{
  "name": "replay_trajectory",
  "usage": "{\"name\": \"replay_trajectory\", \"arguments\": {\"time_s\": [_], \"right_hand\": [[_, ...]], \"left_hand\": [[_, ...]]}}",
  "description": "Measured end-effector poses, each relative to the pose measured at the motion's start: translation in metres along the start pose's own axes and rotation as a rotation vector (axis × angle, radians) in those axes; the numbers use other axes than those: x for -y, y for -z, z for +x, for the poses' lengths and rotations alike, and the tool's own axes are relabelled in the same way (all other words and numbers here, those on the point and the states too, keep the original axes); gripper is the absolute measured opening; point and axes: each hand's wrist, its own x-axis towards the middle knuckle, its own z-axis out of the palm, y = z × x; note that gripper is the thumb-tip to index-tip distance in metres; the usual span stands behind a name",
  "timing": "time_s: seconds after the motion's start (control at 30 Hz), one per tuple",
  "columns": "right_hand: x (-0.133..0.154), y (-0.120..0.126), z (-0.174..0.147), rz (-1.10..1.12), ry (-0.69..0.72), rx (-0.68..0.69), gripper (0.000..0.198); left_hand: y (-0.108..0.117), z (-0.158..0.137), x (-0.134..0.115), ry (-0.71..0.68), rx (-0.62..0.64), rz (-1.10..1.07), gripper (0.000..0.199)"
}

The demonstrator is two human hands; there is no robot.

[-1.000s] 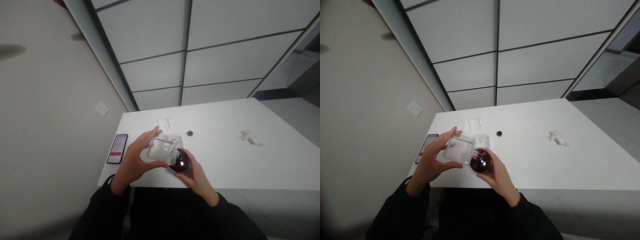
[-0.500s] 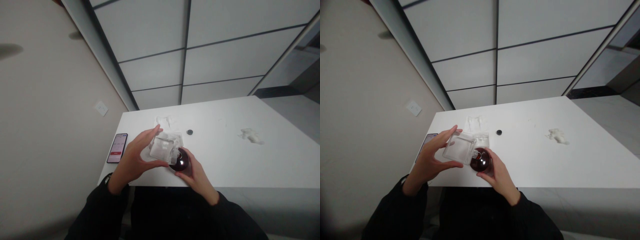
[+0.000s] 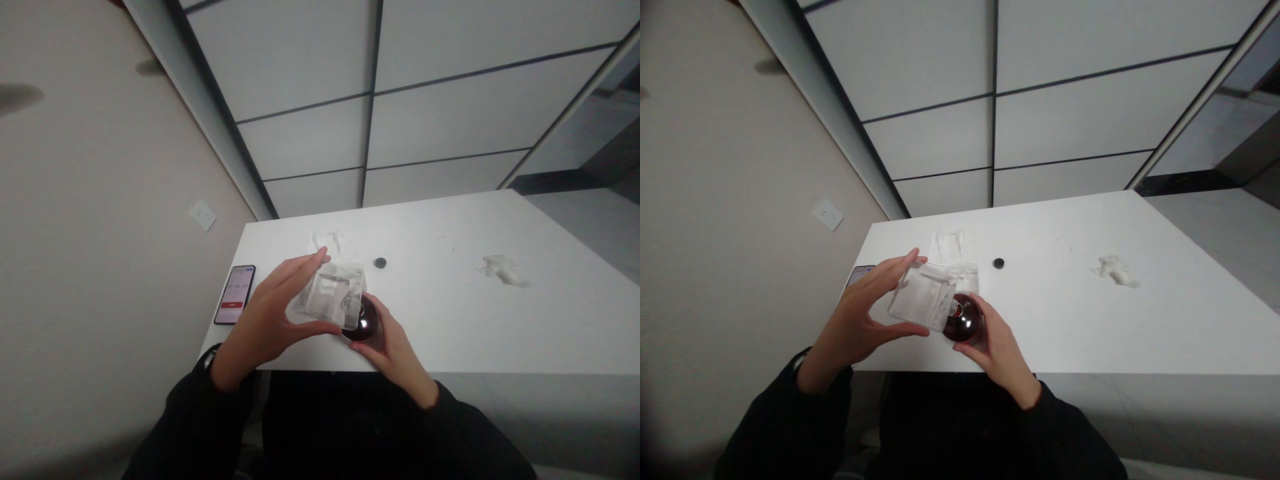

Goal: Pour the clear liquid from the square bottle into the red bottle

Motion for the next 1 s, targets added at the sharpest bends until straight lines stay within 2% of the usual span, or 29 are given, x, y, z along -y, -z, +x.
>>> {"name": "replay_trajectory", "arguments": {"time_s": [1.0], "right_hand": [[-0.001, 0.001, -0.001, 0.016, -0.023, -0.006, 0.082]], "left_hand": [[0.009, 0.015, -0.025, -0.132, 0.092, 0.243, 0.092]]}}
